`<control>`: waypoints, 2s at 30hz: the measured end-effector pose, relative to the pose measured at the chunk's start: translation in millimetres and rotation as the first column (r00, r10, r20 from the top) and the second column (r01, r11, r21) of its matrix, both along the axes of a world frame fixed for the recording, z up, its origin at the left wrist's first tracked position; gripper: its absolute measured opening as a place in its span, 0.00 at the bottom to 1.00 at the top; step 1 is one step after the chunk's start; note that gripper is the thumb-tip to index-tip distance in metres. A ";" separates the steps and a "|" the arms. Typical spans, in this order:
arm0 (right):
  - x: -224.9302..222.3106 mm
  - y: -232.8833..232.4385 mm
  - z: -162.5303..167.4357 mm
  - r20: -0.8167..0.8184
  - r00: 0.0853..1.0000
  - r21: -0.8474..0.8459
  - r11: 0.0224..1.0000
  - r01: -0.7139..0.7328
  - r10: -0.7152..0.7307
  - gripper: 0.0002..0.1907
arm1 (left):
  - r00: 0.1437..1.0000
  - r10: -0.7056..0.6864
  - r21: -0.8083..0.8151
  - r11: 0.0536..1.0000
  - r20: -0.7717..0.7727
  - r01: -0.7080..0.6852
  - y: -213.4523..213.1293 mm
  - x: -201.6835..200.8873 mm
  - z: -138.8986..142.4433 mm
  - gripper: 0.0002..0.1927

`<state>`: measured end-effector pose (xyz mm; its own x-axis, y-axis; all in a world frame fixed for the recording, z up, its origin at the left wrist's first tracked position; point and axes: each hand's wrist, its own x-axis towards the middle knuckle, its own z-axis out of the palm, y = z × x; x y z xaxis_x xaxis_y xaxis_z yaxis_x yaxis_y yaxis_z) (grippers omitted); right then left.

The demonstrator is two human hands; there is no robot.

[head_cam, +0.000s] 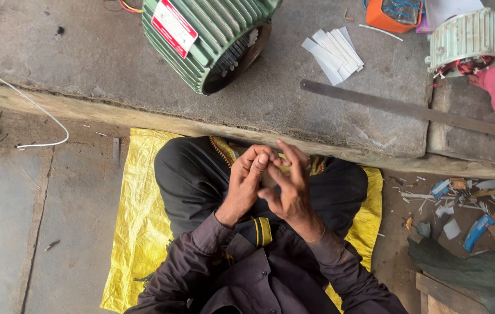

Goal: The person sits on the floor and inserts white insulating strips into the slots of a disassembled electric motor stator. They fold and shape each strip by hand, press it flat using a long hacksaw blade, and place finished strips into a pile beside the motor.

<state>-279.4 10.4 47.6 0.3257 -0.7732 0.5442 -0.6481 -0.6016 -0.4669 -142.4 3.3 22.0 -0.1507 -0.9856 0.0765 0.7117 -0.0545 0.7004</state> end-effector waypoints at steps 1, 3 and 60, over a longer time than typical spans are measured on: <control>2.2 1.8 -0.7 -0.045 0.999 0.004 1.000 0.022 -0.022 0.29 | 0.998 0.011 0.010 1.000 -0.056 -0.010 -0.3 -1.3 -0.9 0.13; 11.3 2.3 -2.7 0.090 0.991 0.147 0.986 0.083 -0.097 0.19 | 0.999 0.040 0.070 0.997 -0.012 -0.039 -2.2 -1.3 -1.6 0.13; 40.1 -111.2 -7.3 0.572 0.818 0.338 0.926 -0.170 -0.059 0.08 | 0.949 0.262 -0.021 0.965 0.177 -0.263 -93.4 48.8 -29.1 0.16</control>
<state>-239.4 -100.7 40.3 0.0985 -0.9381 0.3320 -0.1713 -0.3446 -0.9230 -93.7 -90.2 -7.1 0.1024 -0.9923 0.0690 0.5664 0.1152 0.8161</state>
